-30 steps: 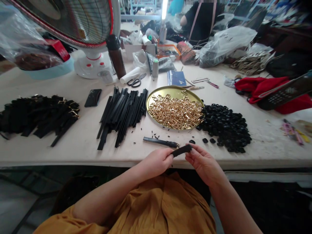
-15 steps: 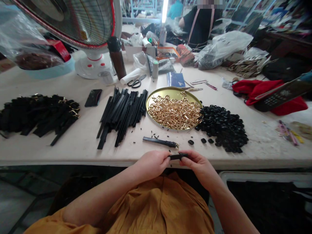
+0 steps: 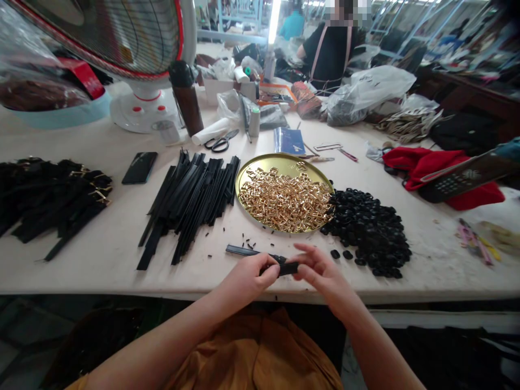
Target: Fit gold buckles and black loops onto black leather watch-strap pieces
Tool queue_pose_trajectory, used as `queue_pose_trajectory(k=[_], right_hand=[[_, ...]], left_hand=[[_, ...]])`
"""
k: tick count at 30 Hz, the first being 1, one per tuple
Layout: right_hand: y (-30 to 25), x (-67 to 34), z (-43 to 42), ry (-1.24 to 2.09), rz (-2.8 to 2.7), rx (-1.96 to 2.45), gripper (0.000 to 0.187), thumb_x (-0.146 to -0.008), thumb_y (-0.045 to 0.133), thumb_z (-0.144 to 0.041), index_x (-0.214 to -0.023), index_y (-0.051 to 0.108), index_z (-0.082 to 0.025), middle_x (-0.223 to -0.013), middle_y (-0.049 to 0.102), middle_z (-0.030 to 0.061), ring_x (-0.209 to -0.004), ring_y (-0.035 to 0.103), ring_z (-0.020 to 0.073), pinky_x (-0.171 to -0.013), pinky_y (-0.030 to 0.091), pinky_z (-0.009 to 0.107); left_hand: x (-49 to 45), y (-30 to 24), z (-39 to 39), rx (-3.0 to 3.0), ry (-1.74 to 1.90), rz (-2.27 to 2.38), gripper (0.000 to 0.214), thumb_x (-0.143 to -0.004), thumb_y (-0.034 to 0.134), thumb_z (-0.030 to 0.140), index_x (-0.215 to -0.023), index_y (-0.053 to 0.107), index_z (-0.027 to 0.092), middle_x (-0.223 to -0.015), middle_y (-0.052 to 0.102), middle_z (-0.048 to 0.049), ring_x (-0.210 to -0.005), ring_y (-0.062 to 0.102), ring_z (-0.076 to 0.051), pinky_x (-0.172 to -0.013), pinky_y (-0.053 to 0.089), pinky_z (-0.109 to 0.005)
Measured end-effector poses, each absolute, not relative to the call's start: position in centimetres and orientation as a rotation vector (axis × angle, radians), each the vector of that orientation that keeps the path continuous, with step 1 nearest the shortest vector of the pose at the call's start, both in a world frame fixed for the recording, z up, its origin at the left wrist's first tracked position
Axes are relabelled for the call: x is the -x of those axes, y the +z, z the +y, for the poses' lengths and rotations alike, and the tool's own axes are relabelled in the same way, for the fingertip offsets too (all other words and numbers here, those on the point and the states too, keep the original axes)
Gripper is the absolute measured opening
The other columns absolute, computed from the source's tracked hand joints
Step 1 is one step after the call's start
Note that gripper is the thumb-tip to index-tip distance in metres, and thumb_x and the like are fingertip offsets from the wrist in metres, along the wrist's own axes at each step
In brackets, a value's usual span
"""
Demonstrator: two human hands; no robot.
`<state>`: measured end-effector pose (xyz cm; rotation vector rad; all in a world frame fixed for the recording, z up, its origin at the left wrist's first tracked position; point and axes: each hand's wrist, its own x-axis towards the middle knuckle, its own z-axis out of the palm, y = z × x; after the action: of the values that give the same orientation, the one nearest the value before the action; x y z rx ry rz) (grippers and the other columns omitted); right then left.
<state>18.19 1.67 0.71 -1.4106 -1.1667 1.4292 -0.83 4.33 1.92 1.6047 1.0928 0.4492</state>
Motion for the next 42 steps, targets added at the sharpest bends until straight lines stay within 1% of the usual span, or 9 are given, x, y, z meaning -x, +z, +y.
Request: queue_pose_trajectory(k=[4,7,10,15,22,27,32,37,42], right_hand=[[0.2,-21.1,6.3,0.549,-1.591,1.841,0.024,-0.079,0.052,-0.037,-0.092,0.059,-0.018,-0.081,0.06,0.0057,-0.071,0.055,0.0182,-0.066,0.041,0.032],[-0.7,-21.6,9.4,0.257,-1.883,2.072,0.018,-0.079,0.05,-0.033,-0.078,0.061,-0.018,-0.082,0.061,0.0072,-0.074,0.055,0.0203,-0.064,0.038,0.032],[-1.3,-21.2,11.3,0.336,-1.945,2.166,0.015,-0.076,0.053,-0.031,-0.067,0.058,-0.019,-0.072,0.059,0.0047,-0.066,0.053,0.0184,-0.056,0.034,0.029],[-1.3,-21.4,10.8,0.522,-1.732,2.012,0.013,-0.074,0.053,-0.029,-0.064,0.051,-0.02,-0.065,0.056,0.0009,-0.06,0.05,0.0146,-0.055,0.035,0.027],[1.4,-18.9,4.4,1.325,-1.088,1.443,0.03,-0.067,0.065,-0.045,-0.07,0.049,-0.02,-0.068,0.06,-0.0001,-0.06,0.055,0.013,-0.06,0.045,0.028],[1.7,-16.1,0.1,1.202,-1.313,1.458,0.024,-0.07,0.065,-0.04,-0.068,0.051,-0.021,-0.062,0.056,-0.0012,-0.06,0.053,0.0139,-0.059,0.042,0.028],[1.6,-15.6,-1.6,1.198,-1.424,1.457,0.017,-0.076,0.059,-0.037,-0.075,0.057,-0.02,-0.069,0.057,0.0005,-0.065,0.052,0.0147,-0.061,0.041,0.028],[1.2,-16.0,-1.9,1.277,-1.123,1.393,0.022,-0.071,0.065,-0.037,-0.086,0.06,-0.022,-0.06,0.055,-0.0039,-0.057,0.051,0.0117,-0.058,0.041,0.026],[-0.1,-15.8,-2.0,1.382,-0.71,1.319,0.029,-0.067,0.07,-0.034,-0.094,0.062,-0.025,-0.076,0.062,-0.0032,-0.06,0.053,0.0087,-0.063,0.045,0.026]], left_hand=[[0.6,1.4,5.2,-1.399,0.591,1.186,0.02,-0.081,0.039,0.029,-0.065,0.044,0.017,-0.054,0.04,0.0051,-0.051,0.038,-0.008,-0.05,0.03,-0.02],[0.2,1.1,5.5,-1.235,0.634,1.155,0.02,-0.081,0.036,0.028,-0.064,0.038,0.018,-0.048,0.031,0.008,-0.042,0.029,-0.005,-0.044,0.025,-0.018],[0.0,1.3,5.4,-1.158,0.637,1.106,0.021,-0.083,0.036,0.033,-0.069,0.037,0.018,-0.048,0.037,0.0086,-0.038,0.03,-0.004,-0.041,0.025,-0.017],[0.1,2.0,5.0,-1.033,0.616,0.974,0.023,-0.084,0.038,0.04,-0.085,0.037,0.017,-0.062,0.055,0.0028,-0.044,0.05,-0.007,-0.045,0.037,-0.019],[-0.6,3.4,4.6,-1.097,0.675,0.909,0.027,-0.08,0.046,0.043,-0.082,0.044,0.016,-0.054,0.044,0.0073,-0.037,0.036,-0.003,-0.037,0.027,-0.016],[-1.5,3.3,3.6,-1.112,0.554,0.94,0.033,-0.074,0.054,0.047,-0.072,0.043,0.016,-0.049,0.039,0.0083,-0.036,0.034,-0.003,-0.034,0.026,-0.016],[-0.9,3.0,2.7,-1.129,0.482,0.996,0.018,-0.074,0.05,0.032,-0.07,0.042,0.017,-0.046,0.037,0.009,-0.036,0.03,-0.003,-0.034,0.024,-0.015],[0.2,2.5,2.3,-1.125,0.48,0.91,0.025,-0.078,0.047,0.041,-0.077,0.043,0.016,-0.054,0.043,0.0072,-0.038,0.034,-0.003,-0.036,0.027,-0.015],[0.7,1.7,1.9,-1.252,0.482,0.919,0.027,-0.081,0.043,0.041,-0.085,0.046,0.015,-0.065,0.051,0.0034,-0.042,0.039,-0.004,-0.04,0.031,-0.017]])
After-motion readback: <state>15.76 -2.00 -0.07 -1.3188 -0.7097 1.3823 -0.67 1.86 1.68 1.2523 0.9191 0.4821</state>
